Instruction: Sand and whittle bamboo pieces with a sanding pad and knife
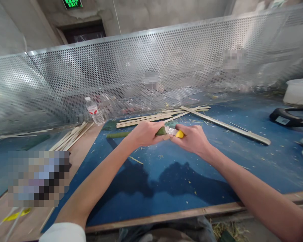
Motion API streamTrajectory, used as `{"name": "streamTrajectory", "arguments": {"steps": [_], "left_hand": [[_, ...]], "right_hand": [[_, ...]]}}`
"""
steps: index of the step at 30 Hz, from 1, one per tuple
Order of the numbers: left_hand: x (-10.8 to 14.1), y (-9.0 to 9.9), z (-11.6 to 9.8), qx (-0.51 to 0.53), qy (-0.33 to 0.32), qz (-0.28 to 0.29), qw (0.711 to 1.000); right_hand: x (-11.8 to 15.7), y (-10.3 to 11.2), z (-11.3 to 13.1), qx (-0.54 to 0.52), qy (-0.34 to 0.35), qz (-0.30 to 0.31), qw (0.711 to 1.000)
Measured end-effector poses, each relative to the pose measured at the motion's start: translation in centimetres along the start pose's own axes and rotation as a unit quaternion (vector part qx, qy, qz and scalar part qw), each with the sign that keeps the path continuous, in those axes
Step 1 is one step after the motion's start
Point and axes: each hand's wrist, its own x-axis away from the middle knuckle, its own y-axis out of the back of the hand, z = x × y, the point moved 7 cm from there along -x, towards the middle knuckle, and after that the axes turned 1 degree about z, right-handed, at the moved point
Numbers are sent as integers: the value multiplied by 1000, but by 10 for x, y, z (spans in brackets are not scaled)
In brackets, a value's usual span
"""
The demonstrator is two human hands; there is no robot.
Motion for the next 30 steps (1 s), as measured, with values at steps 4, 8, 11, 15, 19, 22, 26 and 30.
{"name": "streamTrajectory", "arguments": {"steps": [4, 8, 11, 15, 19, 22, 26, 30], "left_hand": [[-1, 1, 1, 25, 2, 12, 1000], [1, 2, 4, 29, 8, 23, 999], [2, 1, 4, 28, 8, 27, 999], [3, -2, 4, 11, 5, 22, 1000], [2, -3, 0, -7, -1, 6, 1000], [0, 0, -5, -4, -12, -12, 1000], [-1, 2, -5, 27, -11, 0, 1000], [0, 2, -2, 54, -11, 22, 998]], "right_hand": [[0, 1, 3, -37, 36, 14, 999], [1, -1, 5, -44, 57, 25, 997], [1, -2, 5, -41, 61, 25, 997], [1, 0, 5, -31, 53, 10, 998], [1, 1, 3, -34, 24, -3, 999], [1, 1, 2, -48, 10, -6, 999], [1, -1, 1, -51, 21, -2, 998], [2, -5, 3, -82, 56, 23, 995]]}}
